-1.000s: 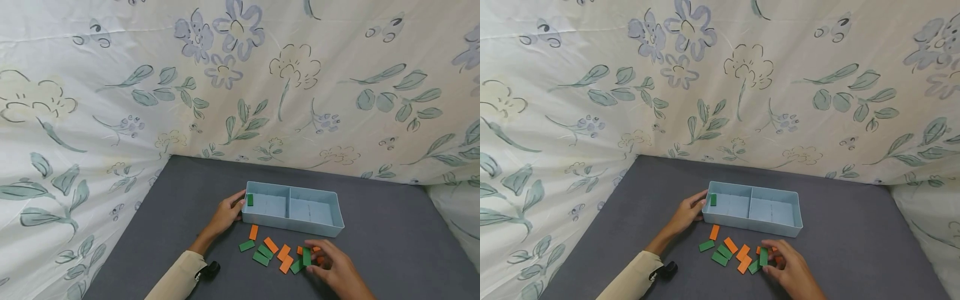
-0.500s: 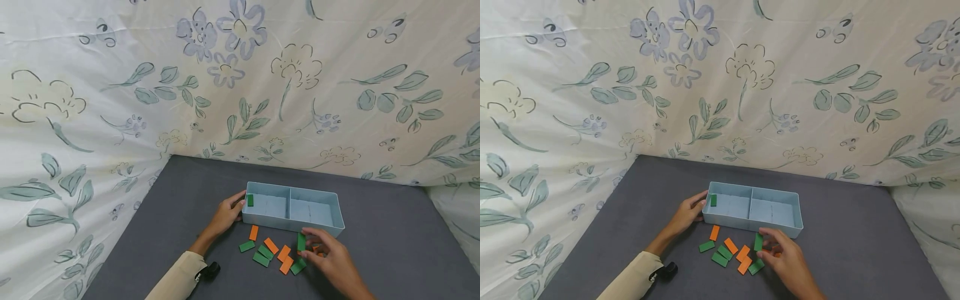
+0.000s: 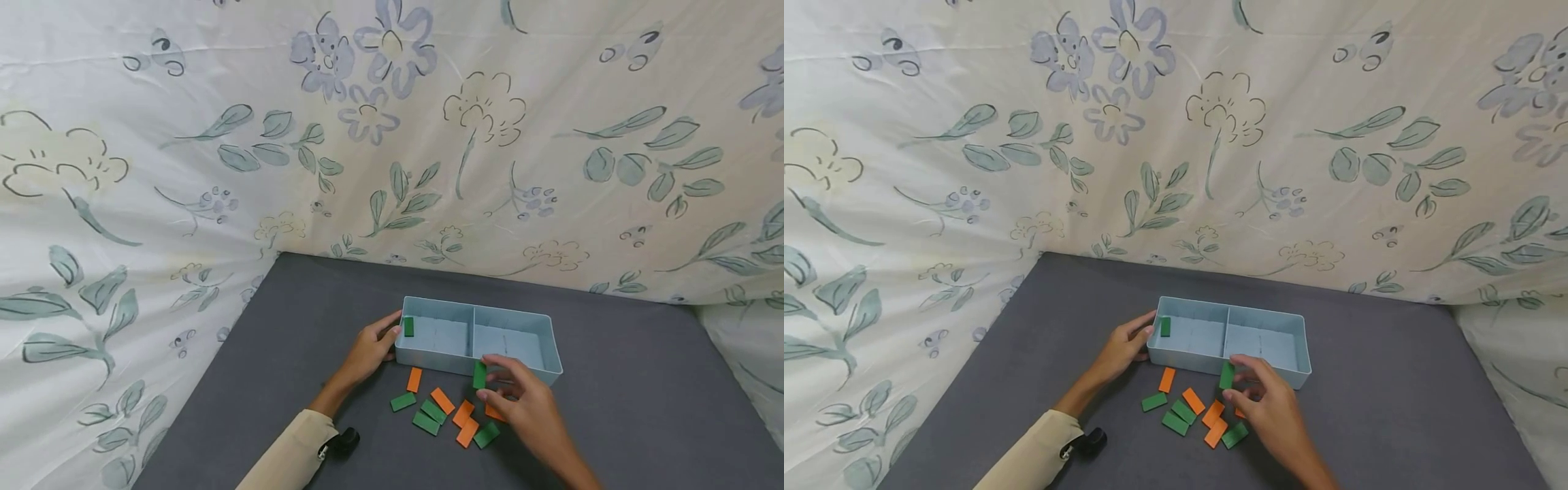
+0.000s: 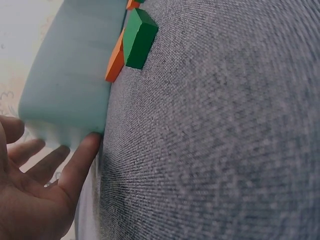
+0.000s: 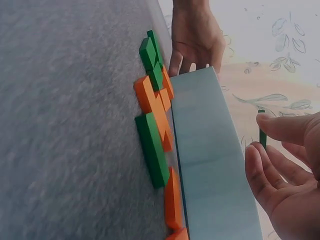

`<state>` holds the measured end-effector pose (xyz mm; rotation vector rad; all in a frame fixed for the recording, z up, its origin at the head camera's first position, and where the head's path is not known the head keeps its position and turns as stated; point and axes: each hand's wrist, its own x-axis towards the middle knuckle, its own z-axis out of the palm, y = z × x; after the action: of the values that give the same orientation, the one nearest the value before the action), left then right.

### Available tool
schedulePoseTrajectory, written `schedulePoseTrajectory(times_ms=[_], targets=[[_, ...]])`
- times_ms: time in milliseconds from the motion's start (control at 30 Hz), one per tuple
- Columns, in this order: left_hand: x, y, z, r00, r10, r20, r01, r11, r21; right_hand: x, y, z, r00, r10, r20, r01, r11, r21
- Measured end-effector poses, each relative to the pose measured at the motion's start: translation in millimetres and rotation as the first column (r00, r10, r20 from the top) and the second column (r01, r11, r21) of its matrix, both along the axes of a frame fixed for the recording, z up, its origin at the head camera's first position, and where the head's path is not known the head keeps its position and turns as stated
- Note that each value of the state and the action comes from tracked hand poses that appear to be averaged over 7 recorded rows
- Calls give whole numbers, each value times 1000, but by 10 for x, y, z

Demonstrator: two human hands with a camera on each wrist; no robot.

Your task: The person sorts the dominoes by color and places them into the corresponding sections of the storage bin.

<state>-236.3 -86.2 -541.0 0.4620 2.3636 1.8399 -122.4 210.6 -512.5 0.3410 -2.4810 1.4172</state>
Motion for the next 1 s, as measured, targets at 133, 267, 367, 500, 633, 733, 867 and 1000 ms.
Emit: schedulePoseTrajectory(times_ms=[133,267,367,500,633,733,867,1000], targets=[[1,4,5,1000,-2,-1,2,1000,2,-51,-57,21,1000,20,12,-20,999,-35],[-3,3,-11,1000,-7,-5,7,1000,5,-95,-96,41,999,27,31,-25,998,-53],[-5,2,-23,1000,-8,-6,8,1000,8,-128,-129,57,999,26,22,-25,998,-61],[4,3,-16,1000,-4,-9,4,1000,2,-184,-179,67,999,30,-14,-31,997,-68],[10,2,-2,1000,-5,-12,5,1000,0,-245,-227,69,999,31,-21,-32,997,-70],[15,0,5,1000,-7,-11,7,1000,2,-289,-256,74,1000,24,-7,-24,997,-71],[23,1,9,1000,-10,-10,10,1000,5,-344,-284,84,1000,24,-12,-25,997,-70],[30,2,13,1000,-12,-12,12,1000,4,-394,-310,93,999,32,-41,-35,998,-61]])
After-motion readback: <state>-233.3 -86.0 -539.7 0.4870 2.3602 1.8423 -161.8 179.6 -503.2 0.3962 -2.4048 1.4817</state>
